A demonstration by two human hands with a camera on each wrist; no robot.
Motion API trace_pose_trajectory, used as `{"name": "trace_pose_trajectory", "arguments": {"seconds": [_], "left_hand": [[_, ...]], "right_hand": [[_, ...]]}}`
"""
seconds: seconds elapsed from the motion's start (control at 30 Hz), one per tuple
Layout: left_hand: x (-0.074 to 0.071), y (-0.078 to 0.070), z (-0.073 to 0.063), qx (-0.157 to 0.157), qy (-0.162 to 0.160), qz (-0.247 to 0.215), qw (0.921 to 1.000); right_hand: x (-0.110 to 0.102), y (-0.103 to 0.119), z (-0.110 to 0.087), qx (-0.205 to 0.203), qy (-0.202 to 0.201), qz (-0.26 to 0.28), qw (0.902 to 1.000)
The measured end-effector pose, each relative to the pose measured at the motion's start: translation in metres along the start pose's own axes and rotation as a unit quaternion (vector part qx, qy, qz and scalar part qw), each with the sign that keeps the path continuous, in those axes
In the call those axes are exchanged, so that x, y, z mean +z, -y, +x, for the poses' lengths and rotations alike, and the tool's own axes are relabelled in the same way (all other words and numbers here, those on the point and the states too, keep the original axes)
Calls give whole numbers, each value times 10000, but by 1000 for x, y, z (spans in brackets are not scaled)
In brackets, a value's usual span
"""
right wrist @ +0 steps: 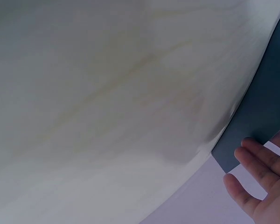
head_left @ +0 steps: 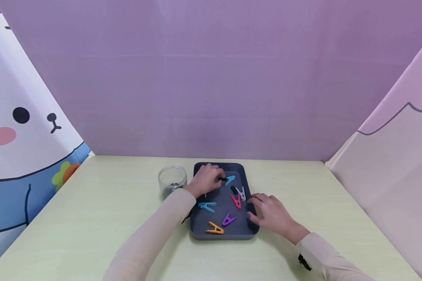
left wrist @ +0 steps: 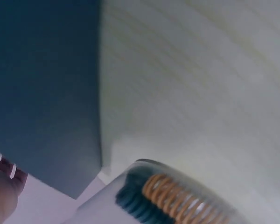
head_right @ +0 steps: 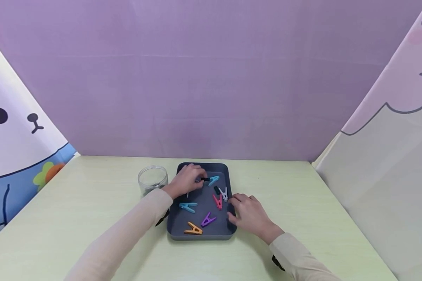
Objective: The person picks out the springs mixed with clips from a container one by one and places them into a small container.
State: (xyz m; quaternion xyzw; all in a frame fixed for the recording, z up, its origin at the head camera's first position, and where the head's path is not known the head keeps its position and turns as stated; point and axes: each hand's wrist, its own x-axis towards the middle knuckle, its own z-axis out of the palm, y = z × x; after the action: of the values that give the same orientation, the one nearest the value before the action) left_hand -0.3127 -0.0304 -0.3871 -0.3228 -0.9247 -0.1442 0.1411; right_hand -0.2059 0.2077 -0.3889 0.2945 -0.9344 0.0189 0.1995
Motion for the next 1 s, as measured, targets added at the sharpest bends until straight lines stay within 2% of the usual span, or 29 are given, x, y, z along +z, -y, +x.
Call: {"name": "trace_pose_trajectory", "arguments": {"seconds": [0.4, 0.7, 1.0], "left_hand": [[-19, -8, -3, 99, -397, -186, 9990], [-35, -12, -10, 64, -478, -201, 9986], [-58, -14, -24, 111, -494, -187, 9985]], "right_hand": [[0, -1, 0, -6, -34, 39, 10000], [1, -1, 1, -8, -63, 17, 10000], [1, -1, 2, -7, -25, 0, 10000]]}}
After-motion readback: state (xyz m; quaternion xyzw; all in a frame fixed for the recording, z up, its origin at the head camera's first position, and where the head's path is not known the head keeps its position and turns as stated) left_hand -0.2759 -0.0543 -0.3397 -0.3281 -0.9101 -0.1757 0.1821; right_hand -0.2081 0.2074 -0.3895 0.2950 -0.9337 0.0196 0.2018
